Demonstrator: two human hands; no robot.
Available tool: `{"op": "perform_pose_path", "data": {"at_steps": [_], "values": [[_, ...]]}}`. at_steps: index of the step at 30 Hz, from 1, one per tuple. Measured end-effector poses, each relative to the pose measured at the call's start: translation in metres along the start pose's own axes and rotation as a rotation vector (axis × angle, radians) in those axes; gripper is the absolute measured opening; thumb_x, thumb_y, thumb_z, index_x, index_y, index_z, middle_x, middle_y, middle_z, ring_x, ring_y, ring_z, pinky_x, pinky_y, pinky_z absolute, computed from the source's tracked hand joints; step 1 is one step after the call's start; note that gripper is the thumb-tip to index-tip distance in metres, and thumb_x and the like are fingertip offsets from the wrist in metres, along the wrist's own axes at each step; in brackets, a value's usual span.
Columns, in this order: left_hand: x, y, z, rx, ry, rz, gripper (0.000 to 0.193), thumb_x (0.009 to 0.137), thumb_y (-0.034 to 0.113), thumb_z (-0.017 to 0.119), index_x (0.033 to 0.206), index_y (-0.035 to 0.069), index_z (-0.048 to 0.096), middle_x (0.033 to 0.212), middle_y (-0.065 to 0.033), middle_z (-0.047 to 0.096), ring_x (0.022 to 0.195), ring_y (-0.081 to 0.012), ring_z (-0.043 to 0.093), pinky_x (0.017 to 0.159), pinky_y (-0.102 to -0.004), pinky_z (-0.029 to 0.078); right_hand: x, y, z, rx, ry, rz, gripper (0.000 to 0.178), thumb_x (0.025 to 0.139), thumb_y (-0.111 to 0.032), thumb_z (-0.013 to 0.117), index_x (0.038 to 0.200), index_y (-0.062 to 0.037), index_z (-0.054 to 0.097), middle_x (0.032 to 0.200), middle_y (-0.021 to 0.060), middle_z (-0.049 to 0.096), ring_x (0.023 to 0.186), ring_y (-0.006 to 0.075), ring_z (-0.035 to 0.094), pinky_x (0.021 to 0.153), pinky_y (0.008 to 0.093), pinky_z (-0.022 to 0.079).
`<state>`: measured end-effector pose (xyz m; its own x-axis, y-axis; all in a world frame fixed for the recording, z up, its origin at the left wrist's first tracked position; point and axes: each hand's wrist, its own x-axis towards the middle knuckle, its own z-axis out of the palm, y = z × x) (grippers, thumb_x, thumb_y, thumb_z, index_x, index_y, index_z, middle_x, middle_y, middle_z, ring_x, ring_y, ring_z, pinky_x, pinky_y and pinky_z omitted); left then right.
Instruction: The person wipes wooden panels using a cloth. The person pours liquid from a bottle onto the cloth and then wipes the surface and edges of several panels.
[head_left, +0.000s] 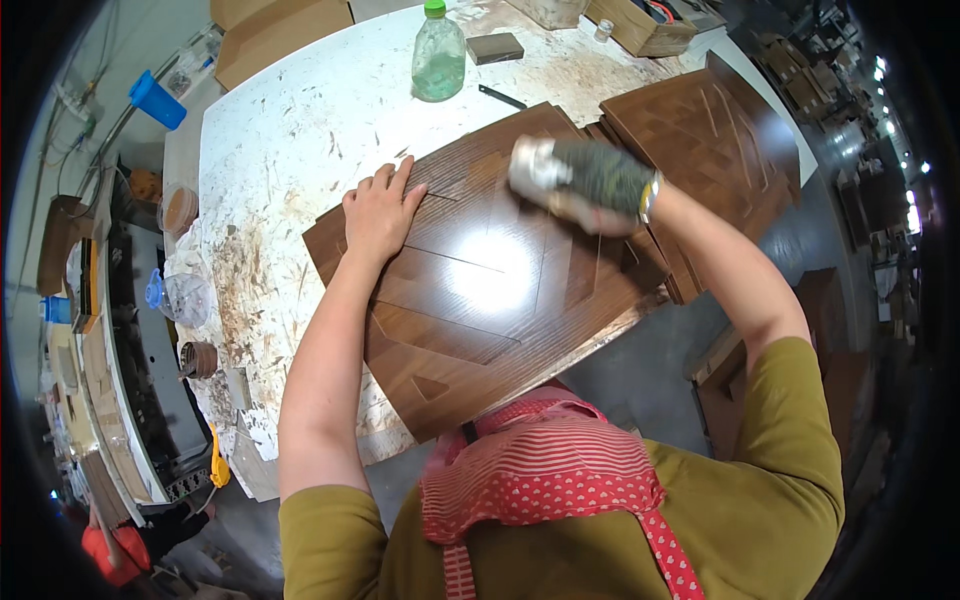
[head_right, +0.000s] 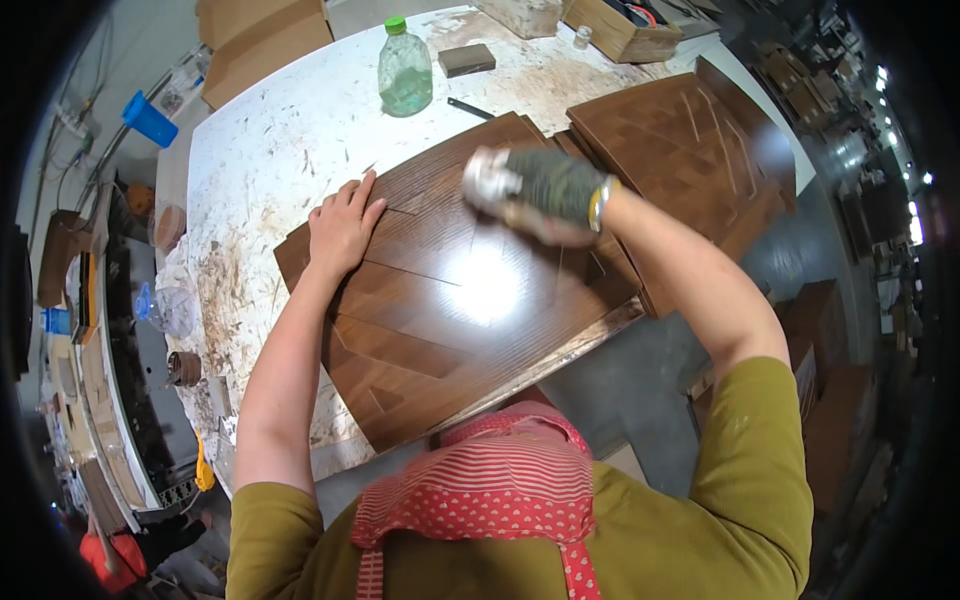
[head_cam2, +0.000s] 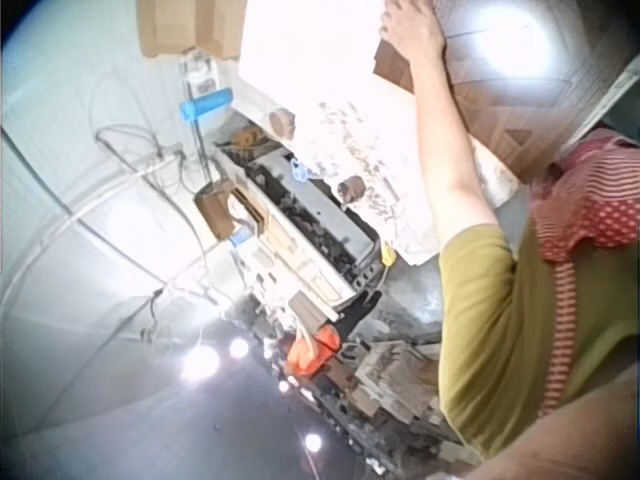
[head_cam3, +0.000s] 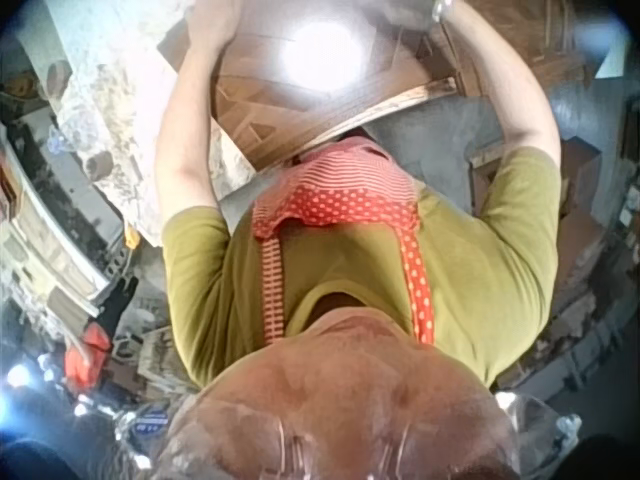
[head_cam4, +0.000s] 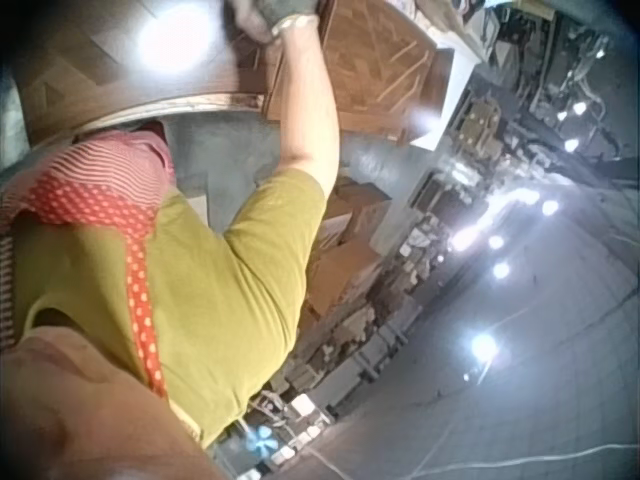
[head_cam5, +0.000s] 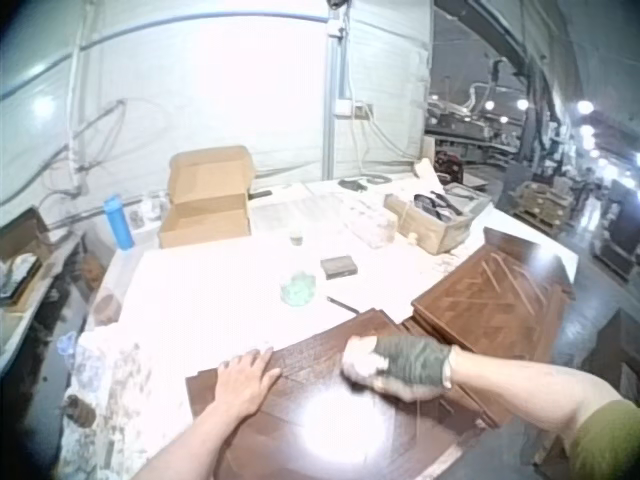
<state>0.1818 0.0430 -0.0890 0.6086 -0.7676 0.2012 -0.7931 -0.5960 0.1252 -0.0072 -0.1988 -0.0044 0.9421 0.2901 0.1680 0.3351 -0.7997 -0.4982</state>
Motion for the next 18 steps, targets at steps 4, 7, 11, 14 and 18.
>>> {"op": "perform_pose_path", "data": {"at_steps": [4,7,11,14,18], "values": [[0.007,0.014,0.002,-0.006,0.009,0.023,0.046,0.096,0.044,0.041,0.136,0.023,0.045,0.124,-0.0068,0.054,0.11,-0.0256,0.053,0.094,-0.0453,0.037,0.009,0.062,0.004,-0.579,0.11,0.486,0.036,0.085,-0.018,0.049,0.119,-0.0044,0.053,0.109,0.0168,0.059,0.102,0.0308,0.056,0.087,0.0421,0.045],[0.003,0.009,0.003,0.02,-0.001,-0.017,0.044,0.097,0.042,0.039,0.137,0.026,0.044,0.122,-0.0037,0.055,0.108,-0.0241,0.053,0.094,-0.045,0.038,-0.019,0.005,0.048,-0.008,0.156,0.233,0.04,0.08,-0.014,0.058,0.118,-0.0033,0.054,0.101,0.0152,0.062,0.099,0.0295,0.059,0.085,0.0401,0.046],[0.0,0.0,0.008,0.025,-0.014,-0.031,0.042,0.097,0.04,0.038,0.136,0.026,0.044,0.122,-0.0035,0.056,0.107,-0.0245,0.054,0.093,-0.0463,0.038,0.017,-0.065,0.023,0.06,-0.004,-0.298,0.012,0.075,-0.005,0.057,0.086,-0.0028,0.056,0.092,0.0151,0.06,0.08,0.0307,0.06,0.074,0.0383,0.05],[0.009,0.012,0.002,0.009,0.01,-0.006,0.042,0.097,0.041,0.037,0.136,0.026,0.044,0.121,-0.0042,0.056,0.108,-0.0254,0.054,0.093,-0.0462,0.039,0.013,0.003,0.018,0.275,0.241,0.231,0.017,0.088,-0.01,0.053,0.104,-0.0069,0.055,0.103,0.0135,0.06,0.096,0.0267,0.059,0.083,0.0369,0.049],[0.008,0.01,0.006,0.01,0.014,-0.038,0.041,0.098,0.039,0.037,0.135,0.024,0.046,0.115,-0.0059,0.058,0.103,-0.025,0.055,0.092,-0.0456,0.038,0.002,-0.026,0.058,-0.322,0.187,0.468,0.029,0.088,-0.02,0.049,0.108,-0.0016,0.059,0.098,0.0149,0.062,0.092,0.0292,0.061,0.082,0.0365,0.047]]}}
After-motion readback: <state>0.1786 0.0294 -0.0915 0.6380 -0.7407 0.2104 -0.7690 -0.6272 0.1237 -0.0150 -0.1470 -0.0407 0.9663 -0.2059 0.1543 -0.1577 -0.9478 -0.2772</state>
